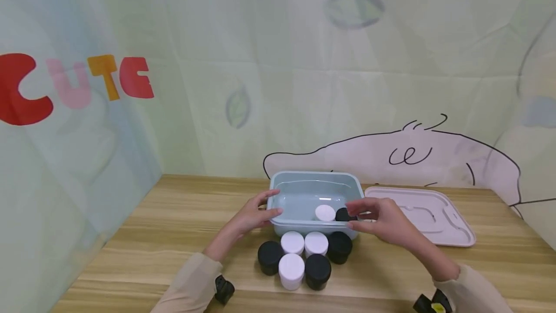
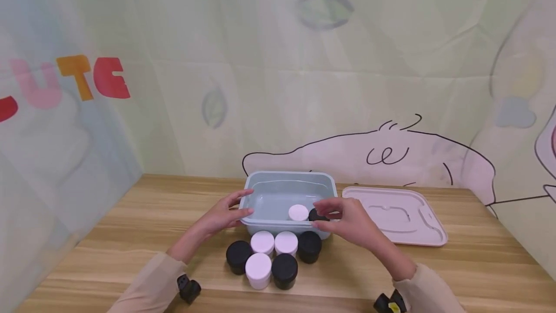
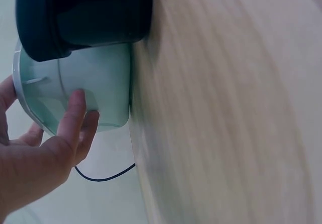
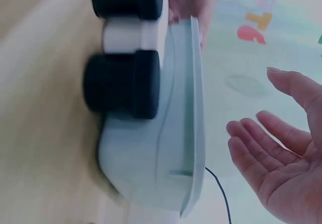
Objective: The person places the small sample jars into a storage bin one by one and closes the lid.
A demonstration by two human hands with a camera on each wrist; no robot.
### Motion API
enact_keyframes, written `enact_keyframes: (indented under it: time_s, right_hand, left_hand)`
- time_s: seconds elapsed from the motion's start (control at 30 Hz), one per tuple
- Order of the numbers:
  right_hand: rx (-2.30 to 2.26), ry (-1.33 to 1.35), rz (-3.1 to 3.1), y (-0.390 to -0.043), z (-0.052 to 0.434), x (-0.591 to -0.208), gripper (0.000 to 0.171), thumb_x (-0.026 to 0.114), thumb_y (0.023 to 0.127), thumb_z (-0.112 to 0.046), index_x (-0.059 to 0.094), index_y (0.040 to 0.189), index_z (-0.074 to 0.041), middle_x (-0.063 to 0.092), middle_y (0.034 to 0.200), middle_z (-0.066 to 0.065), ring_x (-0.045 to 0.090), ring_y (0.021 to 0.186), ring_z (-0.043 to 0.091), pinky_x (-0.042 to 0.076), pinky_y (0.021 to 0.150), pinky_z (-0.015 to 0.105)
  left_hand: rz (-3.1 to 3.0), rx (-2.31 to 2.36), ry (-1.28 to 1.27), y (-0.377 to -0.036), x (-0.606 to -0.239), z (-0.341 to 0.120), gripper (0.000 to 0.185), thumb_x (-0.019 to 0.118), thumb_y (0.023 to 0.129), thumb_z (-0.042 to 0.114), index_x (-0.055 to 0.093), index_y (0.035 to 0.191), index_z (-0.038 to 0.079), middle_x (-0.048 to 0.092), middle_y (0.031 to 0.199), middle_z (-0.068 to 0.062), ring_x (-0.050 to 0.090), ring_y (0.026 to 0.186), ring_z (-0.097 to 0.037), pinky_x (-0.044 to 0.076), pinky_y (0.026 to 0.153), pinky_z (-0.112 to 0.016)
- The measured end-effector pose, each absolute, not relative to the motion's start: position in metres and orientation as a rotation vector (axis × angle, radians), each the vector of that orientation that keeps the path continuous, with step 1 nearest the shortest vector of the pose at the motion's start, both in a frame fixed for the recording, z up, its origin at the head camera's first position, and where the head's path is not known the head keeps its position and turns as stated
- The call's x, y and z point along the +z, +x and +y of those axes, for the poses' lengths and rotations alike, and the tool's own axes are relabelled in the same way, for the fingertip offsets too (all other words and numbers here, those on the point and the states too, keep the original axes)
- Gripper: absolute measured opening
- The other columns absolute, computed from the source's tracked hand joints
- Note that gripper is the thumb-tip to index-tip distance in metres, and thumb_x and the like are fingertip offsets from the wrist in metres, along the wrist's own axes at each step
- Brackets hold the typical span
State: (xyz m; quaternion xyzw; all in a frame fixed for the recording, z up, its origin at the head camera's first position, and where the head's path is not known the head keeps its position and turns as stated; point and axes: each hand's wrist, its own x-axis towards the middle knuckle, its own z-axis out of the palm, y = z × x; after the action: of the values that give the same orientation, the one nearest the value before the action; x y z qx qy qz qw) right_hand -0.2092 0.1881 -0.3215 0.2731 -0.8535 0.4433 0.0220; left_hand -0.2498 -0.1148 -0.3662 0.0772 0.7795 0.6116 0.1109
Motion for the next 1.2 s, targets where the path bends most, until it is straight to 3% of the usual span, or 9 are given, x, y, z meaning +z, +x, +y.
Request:
enact_keyframes:
  time_s: [0.27,0.73,1.0,1.2]
  right_hand:
    - [1.434,0.872,-2.618,-0.186,0.193,-0.339,0.036,0.075,0.074,-0.018,0.065,0.099,0.007,0.067,0.092,0.016,0.064,0.085,0.014,0.053,0.074,0.027]
    - [1.179,0.772,-2.757,-0.190,0.188,-0.362,0.047,0.079,0.069,-0.026,0.066,0.099,0.007,0.068,0.093,0.015,0.065,0.085,0.024,0.054,0.071,0.025]
    - [1.050,0.928,-2.793,-0.198,0.186,-0.369,0.049,0.079,0.068,-0.027,0.065,0.103,0.005,0.067,0.098,0.014,0.065,0.084,0.023,0.054,0.071,0.030]
    - [1.000,0.865,-2.791,-0.197,0.183,-0.370,0.044,0.080,0.067,-0.029,0.066,0.095,0.001,0.068,0.090,0.008,0.064,0.079,0.018,0.051,0.067,0.025]
  left_hand:
    - [2.288,1.811,0.192,-0.251,-0.367,-0.114,0.055,0.065,0.085,0.016,0.043,0.135,0.012,0.040,0.132,-0.025,0.052,0.107,-0.033,0.050,0.083,-0.043]
    - [2.275,1.811,0.210,-0.252,-0.368,-0.115,0.057,0.065,0.085,0.017,0.041,0.136,0.011,0.038,0.134,-0.027,0.051,0.110,-0.035,0.049,0.084,-0.043]
    - [2.264,1.827,0.236,-0.251,-0.368,-0.115,0.056,0.064,0.086,0.014,0.040,0.136,0.009,0.038,0.133,-0.028,0.052,0.108,-0.034,0.049,0.083,-0.044]
    - [2.258,1.828,0.236,-0.251,-0.368,-0.115,0.057,0.064,0.086,0.015,0.039,0.137,0.009,0.038,0.133,-0.028,0.051,0.109,-0.035,0.049,0.084,-0.044]
